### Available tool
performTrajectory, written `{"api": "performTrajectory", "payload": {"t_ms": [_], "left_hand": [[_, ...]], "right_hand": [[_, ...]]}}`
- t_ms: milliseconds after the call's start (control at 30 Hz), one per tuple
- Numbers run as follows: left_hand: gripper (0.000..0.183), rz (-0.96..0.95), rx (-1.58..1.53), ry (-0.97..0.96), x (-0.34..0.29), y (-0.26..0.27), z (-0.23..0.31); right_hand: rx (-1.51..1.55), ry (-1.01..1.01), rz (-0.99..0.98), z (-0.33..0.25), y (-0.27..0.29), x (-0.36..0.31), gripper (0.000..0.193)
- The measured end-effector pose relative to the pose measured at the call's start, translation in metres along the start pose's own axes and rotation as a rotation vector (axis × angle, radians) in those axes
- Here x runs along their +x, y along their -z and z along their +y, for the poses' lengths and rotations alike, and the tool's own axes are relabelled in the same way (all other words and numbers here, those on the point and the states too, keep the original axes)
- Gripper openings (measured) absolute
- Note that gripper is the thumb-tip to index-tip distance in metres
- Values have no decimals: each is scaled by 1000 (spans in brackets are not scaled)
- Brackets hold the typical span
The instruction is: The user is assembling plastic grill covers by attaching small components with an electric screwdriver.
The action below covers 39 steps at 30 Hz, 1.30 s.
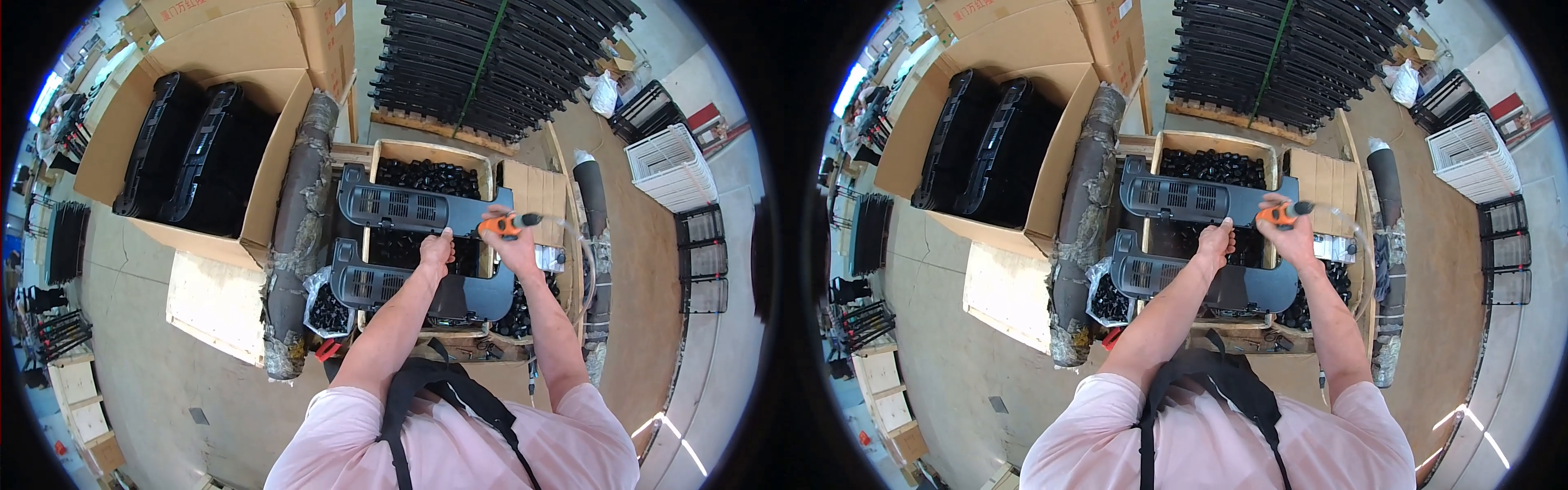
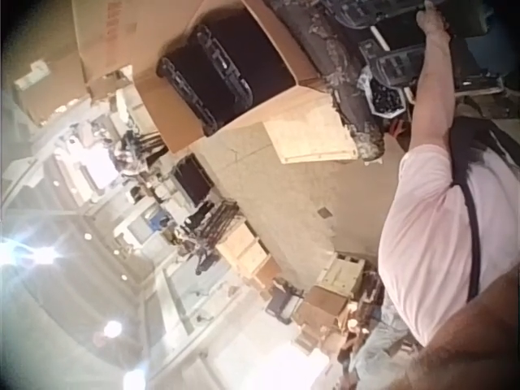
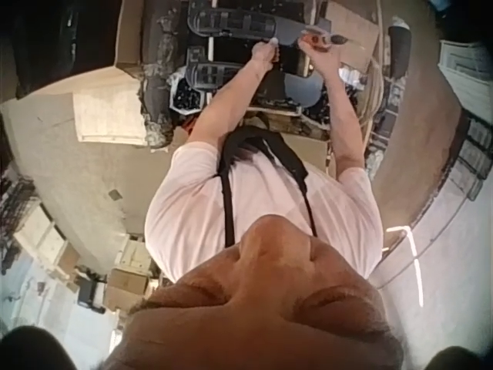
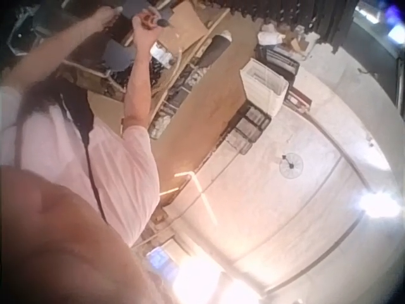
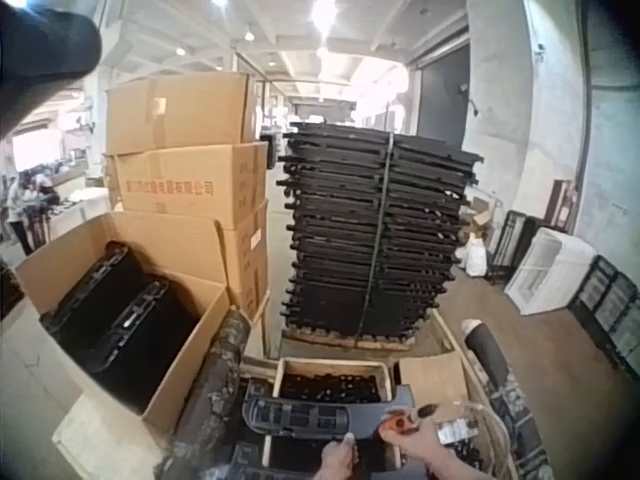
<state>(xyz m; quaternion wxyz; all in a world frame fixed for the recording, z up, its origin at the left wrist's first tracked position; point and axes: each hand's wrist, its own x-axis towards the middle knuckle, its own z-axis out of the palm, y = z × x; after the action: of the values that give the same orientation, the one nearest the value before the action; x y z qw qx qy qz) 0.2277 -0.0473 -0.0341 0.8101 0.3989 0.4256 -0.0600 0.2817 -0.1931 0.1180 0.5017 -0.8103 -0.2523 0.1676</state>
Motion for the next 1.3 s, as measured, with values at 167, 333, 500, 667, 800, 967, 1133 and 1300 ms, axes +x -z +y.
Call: {"api": "performTrajectory", "payload": {"t_ms": [167,333,500,667,800,967,1133,1300], "left_hand": [[30,-47,-34,53,-6,12,7],[22,-214,-168,148,-36,20,19],[19,-326,-293,71,-70,44,26],[23,-343,-299,-8,-71,62,21],[24,-310,-382,-30,-73,66,25],[26,-318,-349,-36,-73,81,27],[22,-253,-382,-48,-82,76,28],[21,-273,-369,-72,-84,83,30]], "right_hand": [[154,-47,237,-15,4,7,48],[296,21,270,-29,13,-13,51],[469,19,279,-33,-1,-22,52],[496,-22,238,-45,-22,-21,53],[539,-9,205,-44,-35,-19,54],[569,-14,172,-53,-45,-19,53],[553,-9,184,-51,-48,-21,55],[561,-5,169,-55,-54,-23,54]]}}
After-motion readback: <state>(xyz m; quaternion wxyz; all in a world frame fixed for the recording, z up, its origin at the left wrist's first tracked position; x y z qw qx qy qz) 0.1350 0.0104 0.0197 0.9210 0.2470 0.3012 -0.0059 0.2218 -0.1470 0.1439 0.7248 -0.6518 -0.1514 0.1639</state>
